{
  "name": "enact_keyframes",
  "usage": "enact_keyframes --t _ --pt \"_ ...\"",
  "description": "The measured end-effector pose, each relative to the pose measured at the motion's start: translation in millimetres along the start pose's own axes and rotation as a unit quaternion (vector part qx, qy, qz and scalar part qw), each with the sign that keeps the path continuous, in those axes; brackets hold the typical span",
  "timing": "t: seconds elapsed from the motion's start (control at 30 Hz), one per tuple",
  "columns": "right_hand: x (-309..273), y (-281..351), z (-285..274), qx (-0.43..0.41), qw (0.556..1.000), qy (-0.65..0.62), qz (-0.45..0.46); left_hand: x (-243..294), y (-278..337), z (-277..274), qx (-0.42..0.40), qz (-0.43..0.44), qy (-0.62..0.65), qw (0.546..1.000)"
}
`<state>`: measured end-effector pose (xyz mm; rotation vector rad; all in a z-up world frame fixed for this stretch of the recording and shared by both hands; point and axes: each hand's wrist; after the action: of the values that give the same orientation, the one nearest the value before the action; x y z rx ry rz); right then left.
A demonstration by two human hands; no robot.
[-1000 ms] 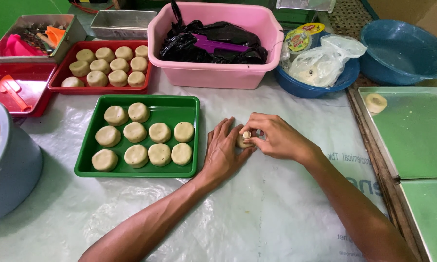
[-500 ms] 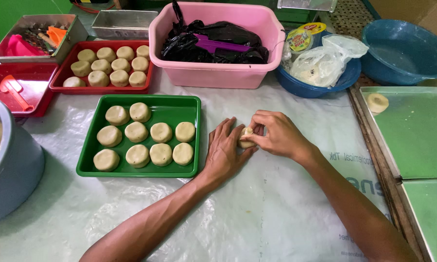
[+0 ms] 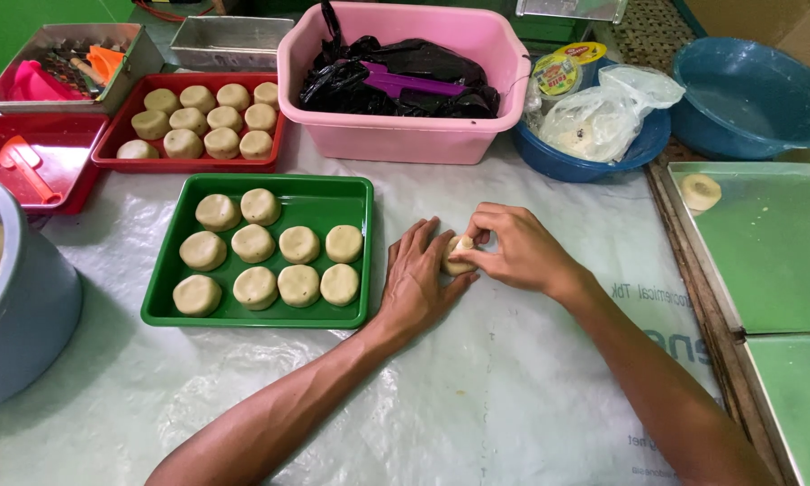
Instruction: Prepare and shape dough balls with filling to make pastries on a tray.
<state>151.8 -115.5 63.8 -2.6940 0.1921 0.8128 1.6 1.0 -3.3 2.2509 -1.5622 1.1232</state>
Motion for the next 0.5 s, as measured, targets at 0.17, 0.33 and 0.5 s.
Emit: enact_keyframes --t 0.17,0.33,0.5 --pt "2 0 3 0.005 1.0 0.004 0.002 0 0 0 0.0 0.001 -0.003 1.0" --pt "-11 0 -3 -0.028 1.0 0.001 -0.003 1 1 0 0.0 0.001 -0.006 1.0" --pt "0 1 -1 -0.023 1.0 0.011 0.002 2 0 -1 -0.006 -0.001 -0.003 1.0"
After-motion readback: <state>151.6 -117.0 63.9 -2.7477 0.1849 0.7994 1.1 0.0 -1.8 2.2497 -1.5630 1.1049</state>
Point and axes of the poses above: each hand's wrist, its own y-axis away from the middle knuckle, its own z-axis out of the palm, x = y × z, and after that the axes turned 2 degrees about -z, right-handed
